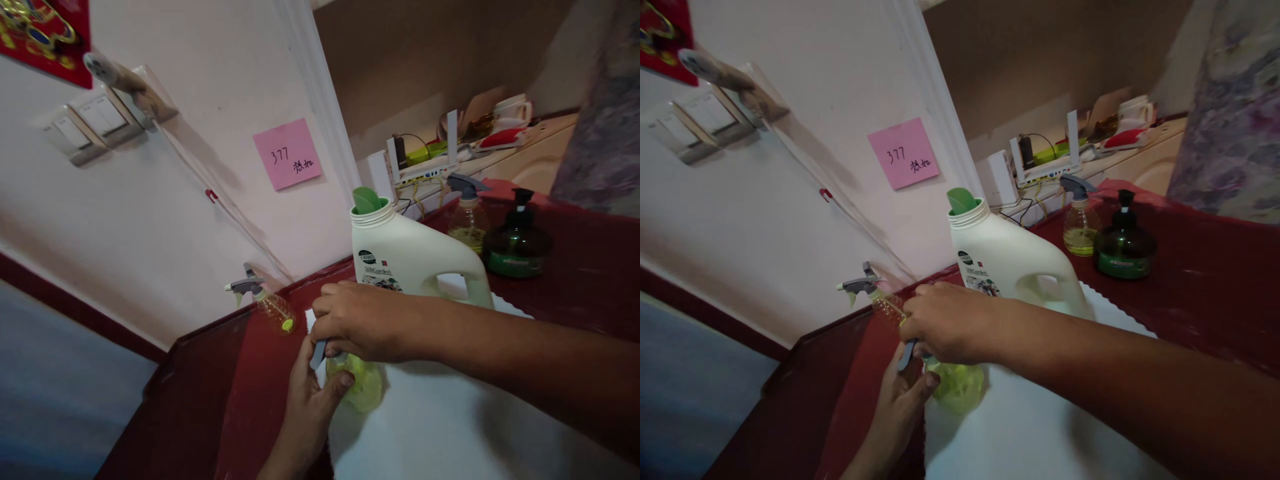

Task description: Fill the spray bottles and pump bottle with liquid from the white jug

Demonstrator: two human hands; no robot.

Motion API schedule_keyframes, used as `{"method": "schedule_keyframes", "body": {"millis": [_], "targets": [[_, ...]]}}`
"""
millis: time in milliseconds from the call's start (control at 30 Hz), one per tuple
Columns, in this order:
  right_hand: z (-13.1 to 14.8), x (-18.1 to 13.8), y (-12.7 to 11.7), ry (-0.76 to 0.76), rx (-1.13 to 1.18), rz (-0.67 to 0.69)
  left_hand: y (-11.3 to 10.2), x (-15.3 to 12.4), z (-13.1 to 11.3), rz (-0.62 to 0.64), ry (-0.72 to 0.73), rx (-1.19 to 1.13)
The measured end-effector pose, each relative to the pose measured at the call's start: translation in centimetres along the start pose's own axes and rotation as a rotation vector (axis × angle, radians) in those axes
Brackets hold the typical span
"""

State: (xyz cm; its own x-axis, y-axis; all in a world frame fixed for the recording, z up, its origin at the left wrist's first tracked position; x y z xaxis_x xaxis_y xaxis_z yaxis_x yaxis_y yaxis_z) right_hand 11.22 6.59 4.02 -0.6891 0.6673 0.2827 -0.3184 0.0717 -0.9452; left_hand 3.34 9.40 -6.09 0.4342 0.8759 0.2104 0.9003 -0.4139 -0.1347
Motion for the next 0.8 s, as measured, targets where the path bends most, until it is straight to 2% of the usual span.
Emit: {"method": "schedule_keyframes", "body": {"millis": [100, 167, 467, 667, 800], "targets": [[-0.02, 0.05, 0.16, -0.008, 0.0, 0.002, -0.33, 0.17, 0.16, -0.114, -0.029, -0.021], [0.01, 0.03, 0.14, -0.01, -0.004, -0.002, -0.36, 0.21, 0.15, -0.14, -0.04, -0.008], [0.1, -0.22, -0.27, 0.022, -0.037, -0.003, -0.73, 0.4, -0.35, 0.042, 0.024, 0.22], [-0.12, -0.17, -0.02, 0.029, -0.012, 0.014, -0.16, 0.45, 0.07, -0.051, -0.03, -0.032], [-0.11, -0.22, 0.1, 0.039, -0.024, 0.023, 0.0, 0.46, 0.22, -0.078, -0.055, -0.049]]}}
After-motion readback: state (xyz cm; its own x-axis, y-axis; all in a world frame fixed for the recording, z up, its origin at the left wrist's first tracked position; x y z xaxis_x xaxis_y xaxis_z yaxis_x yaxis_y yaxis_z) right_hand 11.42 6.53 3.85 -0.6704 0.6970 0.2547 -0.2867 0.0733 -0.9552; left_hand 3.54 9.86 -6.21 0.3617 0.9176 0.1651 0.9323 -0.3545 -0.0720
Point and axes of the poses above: each hand's wrist, its own x-axis towards the middle knuckle, its own y-axis out of the palm, z = x × y, the point moved 10 cm from there along x, towards the middle knuckle, and after that the axes turned 4 degrees about x, right-handed, at the moved point
